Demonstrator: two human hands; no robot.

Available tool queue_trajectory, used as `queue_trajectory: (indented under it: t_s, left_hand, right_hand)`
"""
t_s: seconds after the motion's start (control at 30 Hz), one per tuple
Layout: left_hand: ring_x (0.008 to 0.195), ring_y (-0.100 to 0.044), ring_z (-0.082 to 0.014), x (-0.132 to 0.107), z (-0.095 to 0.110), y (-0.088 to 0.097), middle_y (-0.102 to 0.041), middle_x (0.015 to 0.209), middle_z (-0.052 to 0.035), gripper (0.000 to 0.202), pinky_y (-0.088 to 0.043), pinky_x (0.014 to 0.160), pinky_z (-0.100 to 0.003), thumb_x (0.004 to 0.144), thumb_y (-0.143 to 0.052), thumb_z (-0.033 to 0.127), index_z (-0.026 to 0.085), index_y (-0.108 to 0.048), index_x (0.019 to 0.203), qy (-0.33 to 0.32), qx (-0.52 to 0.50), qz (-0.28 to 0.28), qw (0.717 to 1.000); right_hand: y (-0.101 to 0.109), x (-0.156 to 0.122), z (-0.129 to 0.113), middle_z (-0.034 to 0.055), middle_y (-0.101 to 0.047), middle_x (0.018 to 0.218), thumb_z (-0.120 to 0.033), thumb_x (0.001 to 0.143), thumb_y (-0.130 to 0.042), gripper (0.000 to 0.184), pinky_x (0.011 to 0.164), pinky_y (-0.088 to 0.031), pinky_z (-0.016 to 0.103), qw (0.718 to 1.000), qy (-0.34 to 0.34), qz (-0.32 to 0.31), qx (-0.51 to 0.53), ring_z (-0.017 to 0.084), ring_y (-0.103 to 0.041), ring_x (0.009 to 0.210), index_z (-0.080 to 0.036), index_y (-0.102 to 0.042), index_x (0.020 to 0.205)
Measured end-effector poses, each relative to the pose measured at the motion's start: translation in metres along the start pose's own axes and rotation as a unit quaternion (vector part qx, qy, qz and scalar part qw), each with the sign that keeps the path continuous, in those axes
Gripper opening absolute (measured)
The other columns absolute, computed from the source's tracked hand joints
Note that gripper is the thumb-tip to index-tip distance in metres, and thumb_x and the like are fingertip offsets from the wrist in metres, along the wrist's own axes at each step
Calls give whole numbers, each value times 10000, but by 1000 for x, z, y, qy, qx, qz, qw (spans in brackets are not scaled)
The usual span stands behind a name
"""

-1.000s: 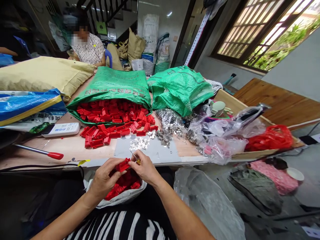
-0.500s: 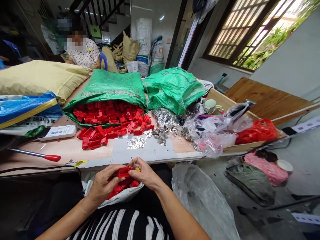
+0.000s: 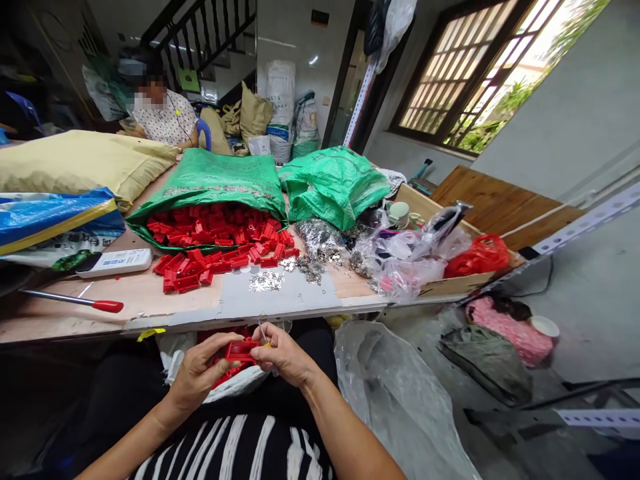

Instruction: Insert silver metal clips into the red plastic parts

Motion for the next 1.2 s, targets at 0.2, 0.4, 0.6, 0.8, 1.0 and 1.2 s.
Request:
queue_trajectory:
  t_s: [0.2, 0.4, 0.6, 0.8, 1.0, 1.2]
  left_hand:
    - [952, -679, -214, -9, -3, -10, -727, 1037, -54, 274, -532, 882, -349, 798, -650, 304, 208, -660, 1054, 125, -81, 41, 988]
    - [915, -688, -224, -6, -1, -23, -738, 986, -63, 336, -544, 860, -352, 760, -684, 337, 176, -644, 1052, 202, -169, 48, 964]
    - [901, -680, -198, 1, 5, -33, -733, 979, -46, 327, -538, 844, -312, 763, -683, 320, 175, -640, 1053, 191, -201, 32, 960]
    - [882, -665, -203, 1, 17, -40, -725, 963, -58, 304, -517, 835, -319, 762, -682, 303, 171, -648, 1034, 166, -178, -7, 970]
    - [881, -654, -204, -1, 31, -47, -719, 972, -65, 292, -501, 810, -300, 763, -680, 308, 188, -668, 1029, 123, -130, -60, 982]
    - [824, -635, -187, -7, 34, -51, -711, 919, -46, 286, -472, 757, -273, 726, -715, 308, 202, -706, 992, 88, -82, -152, 981]
  right_hand:
    - [36, 7, -21, 21, -626, 894, -438, 776, -644, 316, 575, -396, 220, 947, 101, 150, -264, 106, -521, 661, -178, -574, 941]
    - [87, 35, -60, 34, -684, 933, -243, 842, -519, 155, 803, -433, 284, 785, 119, 321, -516, 171, -611, 882, -197, -634, 935]
    - [88, 69, -73, 55, -696, 956, -188, 838, -547, 148, 808, -415, 264, 733, 78, 329, -590, 174, -610, 905, -196, -663, 931]
    - [81, 84, -72, 66, -694, 916, -249, 826, -582, 117, 732, -405, 281, 692, 20, 341, -636, 203, -609, 861, -210, -669, 894]
    - [78, 86, -75, 51, -694, 971, -259, 831, -572, 137, 706, -397, 281, 673, -1, 346, -654, 204, -605, 880, -233, -658, 934]
    - [79, 88, -74, 54, -685, 971, -295, 841, -567, 129, 679, -388, 280, 660, -4, 356, -661, 209, -600, 881, -232, -655, 910]
Point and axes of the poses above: each hand's wrist, its own x-axis towards the middle knuckle, its own y-axis out of the back of the hand, z = x × y, the point moved 1 cm from there along x, towards the middle knuckle
